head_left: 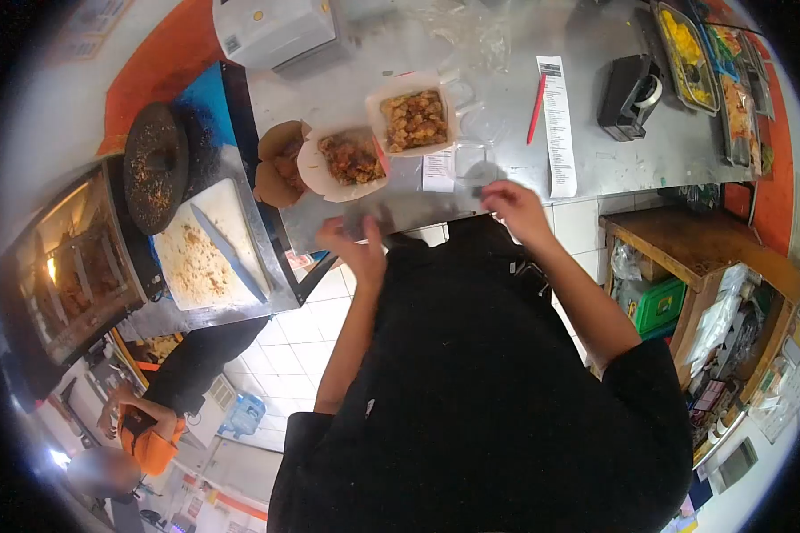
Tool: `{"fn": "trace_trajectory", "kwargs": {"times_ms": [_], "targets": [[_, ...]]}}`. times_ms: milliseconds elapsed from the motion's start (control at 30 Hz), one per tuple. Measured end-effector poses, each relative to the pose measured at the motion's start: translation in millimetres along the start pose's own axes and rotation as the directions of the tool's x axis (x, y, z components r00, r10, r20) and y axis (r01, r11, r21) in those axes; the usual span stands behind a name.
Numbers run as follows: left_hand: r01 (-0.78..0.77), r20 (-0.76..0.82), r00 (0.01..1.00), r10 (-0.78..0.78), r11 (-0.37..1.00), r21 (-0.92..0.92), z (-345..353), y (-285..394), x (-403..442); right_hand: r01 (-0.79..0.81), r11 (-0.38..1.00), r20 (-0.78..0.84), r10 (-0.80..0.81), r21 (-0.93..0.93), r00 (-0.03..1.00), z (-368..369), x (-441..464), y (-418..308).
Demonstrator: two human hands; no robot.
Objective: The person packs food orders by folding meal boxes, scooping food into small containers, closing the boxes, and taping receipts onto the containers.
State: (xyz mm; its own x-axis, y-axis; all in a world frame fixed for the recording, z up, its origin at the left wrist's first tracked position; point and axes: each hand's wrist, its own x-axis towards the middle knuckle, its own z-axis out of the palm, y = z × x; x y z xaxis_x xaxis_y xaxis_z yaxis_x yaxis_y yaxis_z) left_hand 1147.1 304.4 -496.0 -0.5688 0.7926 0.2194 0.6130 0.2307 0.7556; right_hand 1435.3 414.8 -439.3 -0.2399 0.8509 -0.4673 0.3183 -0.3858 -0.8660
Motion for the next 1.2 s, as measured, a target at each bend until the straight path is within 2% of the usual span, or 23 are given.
{"fn": "trace_trajectory", "kwargs": {"times_ms": [33,67,100,133,167,200,233,267,333,467,567,633,767,833,867,900,933,967,1033,1100,1167,1200], "targets": [[-0.114,0.176,0.978,0.114,0.993,-0.012,3.8,16.4,2.2,0.056,0.998,-0.159,-0.054,0.004,0.986,-9.1,5.2,8.8],[-0.222,0.342,0.913,0.223,0.974,-0.043,7.2,31.6,4.9,-0.034,0.998,-0.326,0.014,-0.058,0.945,-26.0,13.0,16.0],[-0.226,0.343,0.911,0.228,0.973,-0.046,11.5,45.4,10.3,-0.007,0.990,-0.450,-0.059,-0.144,0.891,-43.2,26.2,22.3],[-0.340,0.447,0.836,0.319,0.940,-0.036,18.1,57.5,18.3,0.089,0.961,-0.588,-0.232,-0.262,0.775,-55.0,39.8,17.8],[-0.450,0.542,0.741,0.397,0.892,-0.039,24.6,64.0,25.2,0.020,0.955,-0.651,-0.218,-0.297,0.727,-70.9,57.1,19.1],[-0.457,0.535,0.741,0.406,0.888,-0.042,30.3,64.6,30.1,-0.053,0.931,-0.660,-0.215,-0.362,0.720,-80.2,66.6,0.8],[-0.527,0.561,0.691,0.456,0.849,-0.041,35.7,64.3,34.6,-0.118,0.907,-0.659,-0.200,-0.405,0.725,-87.3,81.0,-4.4],[-0.592,0.588,0.636,0.499,0.805,-0.043,39.1,63.7,37.6,-0.115,0.908,-0.665,-0.205,-0.404,0.718,-90.6,92.5,-8.1],[-0.632,0.595,0.617,0.515,0.775,-0.015,44.0,61.2,39.2,-0.299,0.785,-0.604,-0.118,-0.543,0.788,-96.9,109.9,-7.0],[-0.682,0.557,0.615,0.558,0.731,0.020,48.0,57.9,37.5,-0.334,0.746,-0.573,-0.078,-0.576,0.816,-105.0,130.1,-11.8],[-0.680,0.535,0.629,0.565,0.733,0.024,44.8,61.6,37.5,-0.356,0.788,-0.604,-0.025,-0.503,0.797,-99.7,127.9,-25.4],[-0.678,0.533,0.631,0.564,0.734,0.026,46.4,60.2,37.3,-0.391,0.749,-0.576,0.016,-0.534,0.817,-99.9,133.6,-28.5],[-0.675,0.524,0.631,0.572,0.737,0.008,47.4,57.5,38.1,-0.356,0.730,-0.505,0.017,-0.584,0.863,-109.8,154.1,-23.3],[-0.665,0.525,0.635,0.566,0.747,-0.002,47.0,55.8,37.8,-0.282,0.739,-0.512,-0.097,-0.612,0.854,-113.1,158.2,-26.1],[-0.658,0.522,0.638,0.566,0.753,-0.012,46.7,55.2,38.1,-0.287,0.738,-0.513,-0.092,-0.610,0.853,-115.3,155.4,-25.4],[-0.658,0.525,0.635,0.566,0.753,-0.016,46.5,54.9,38.1,-0.169,0.884,-0.522,-0.095,-0.436,0.848,-113.6,143.3,-38.5],[-0.669,0.514,0.633,0.579,0.743,-0.013,46.9,55.1,38.8,-0.036,0.971,-0.531,-0.098,-0.236,0.842,-109.9,132.4,-46.3],[-0.679,0.503,0.631,0.591,0.734,-0.010,47.8,55.7,39.4,-0.040,0.970,-0.533,-0.096,-0.238,0.841,-104.6,122.4,-49.4],[-0.682,0.506,0.629,0.590,0.731,-0.005,46.4,58.7,40.8,0.238,0.968,-0.543,-0.156,0.083,0.825,-91.0,100.4,-52.6],[-0.686,0.508,0.628,0.589,0.728,0.004,45.3,59.1,41.3,0.308,0.934,-0.533,-0.170,0.180,0.829,-59.5,66.8,-51.7],[-0.680,0.495,0.635,0.593,0.733,-0.005,46.4,56.7,40.1,0.344,0.885,-0.399,-0.207,0.312,0.893,-28.3,34.1,-37.6],[-0.681,0.490,0.637,0.595,0.732,-0.004,47.4,56.9,40.7,0.296,0.886,-0.304,-0.190,0.357,0.934,-10.2,22.6,-25.3]]}}
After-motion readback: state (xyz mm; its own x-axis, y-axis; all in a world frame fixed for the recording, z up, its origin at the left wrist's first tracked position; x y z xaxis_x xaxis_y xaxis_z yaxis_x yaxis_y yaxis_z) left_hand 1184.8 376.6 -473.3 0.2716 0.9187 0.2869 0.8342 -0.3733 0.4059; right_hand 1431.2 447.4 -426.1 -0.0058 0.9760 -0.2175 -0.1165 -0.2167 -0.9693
